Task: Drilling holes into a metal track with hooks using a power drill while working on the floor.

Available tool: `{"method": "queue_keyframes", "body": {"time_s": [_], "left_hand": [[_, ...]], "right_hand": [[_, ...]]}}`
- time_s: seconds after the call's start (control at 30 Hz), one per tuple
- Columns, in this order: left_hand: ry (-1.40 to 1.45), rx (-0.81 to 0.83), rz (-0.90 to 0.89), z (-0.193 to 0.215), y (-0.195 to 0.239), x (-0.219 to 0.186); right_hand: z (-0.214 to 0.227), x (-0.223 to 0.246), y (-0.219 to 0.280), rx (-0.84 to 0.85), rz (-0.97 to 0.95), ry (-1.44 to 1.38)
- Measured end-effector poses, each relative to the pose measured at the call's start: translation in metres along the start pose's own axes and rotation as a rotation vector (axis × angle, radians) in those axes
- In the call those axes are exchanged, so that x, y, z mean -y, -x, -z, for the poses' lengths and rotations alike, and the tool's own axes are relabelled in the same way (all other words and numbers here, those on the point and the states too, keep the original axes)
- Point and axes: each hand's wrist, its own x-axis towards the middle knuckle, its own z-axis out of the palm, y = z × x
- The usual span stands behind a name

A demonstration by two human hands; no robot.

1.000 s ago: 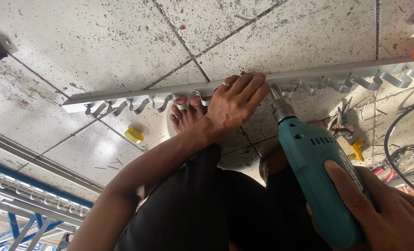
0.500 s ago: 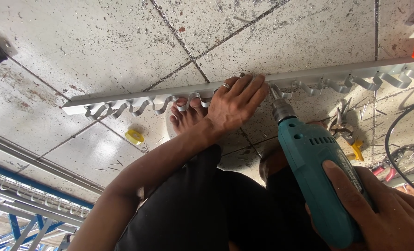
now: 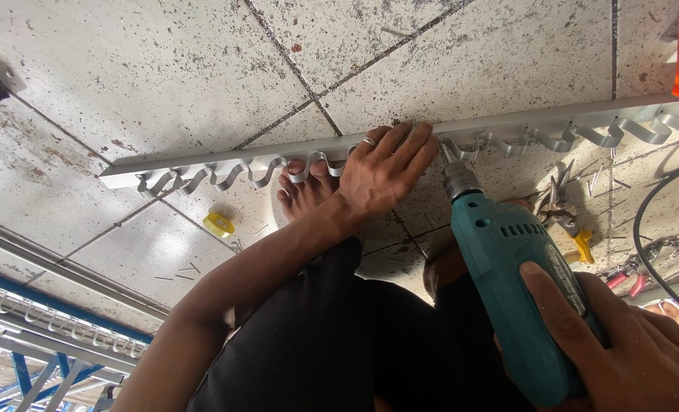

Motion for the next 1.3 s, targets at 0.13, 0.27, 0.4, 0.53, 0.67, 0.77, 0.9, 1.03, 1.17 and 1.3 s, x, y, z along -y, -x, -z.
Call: {"method": "queue_keyframes", "body": {"time_s": [0.13, 0.27, 0.4, 0.53, 0.67, 0.77, 0.9, 1.03, 1.17, 1.3], "left_hand": [[0.000, 0.005, -0.011, 0.000, 0.000, 0.000], [-0.031, 0.012, -0.016, 0.001, -0.002, 0.000], [-0.030, -0.028, -0.024, -0.003, -0.001, 0.002], [-0.052, -0.100, -0.040, -0.012, -0.001, 0.003], [-0.064, -0.079, -0.029, -0.007, -0.002, 0.003], [-0.058, -0.082, -0.018, -0.009, 0.000, 0.003], [-0.050, -0.073, -0.020, -0.015, 0.003, 0.003], [-0.051, -0.049, -0.022, -0.012, 0.003, 0.003], [-0.045, -0.048, -0.027, -0.013, 0.004, 0.004], [-0.036, -0.004, -0.026, -0.015, 0.005, 0.004]], "right_hand": [[0.010, -0.001, -0.005, 0.018, 0.026, -0.016], [0.033, 0.005, -0.008, -0.015, 0.027, -0.115], [0.056, 0.020, -0.015, -0.069, -0.016, 0.166], [0.084, 0.038, -0.024, -0.139, 0.014, 0.347], [0.088, 0.040, -0.026, -0.098, -0.016, 0.375], [0.091, 0.039, -0.026, -0.114, -0.025, 0.359], [0.085, 0.037, -0.026, -0.151, -0.114, 0.295], [0.081, 0.035, -0.028, -0.220, -0.140, 0.136], [0.080, 0.037, -0.029, -0.162, -0.168, 0.209], [0.080, 0.038, -0.029, -0.120, -0.156, 0.264]]}}
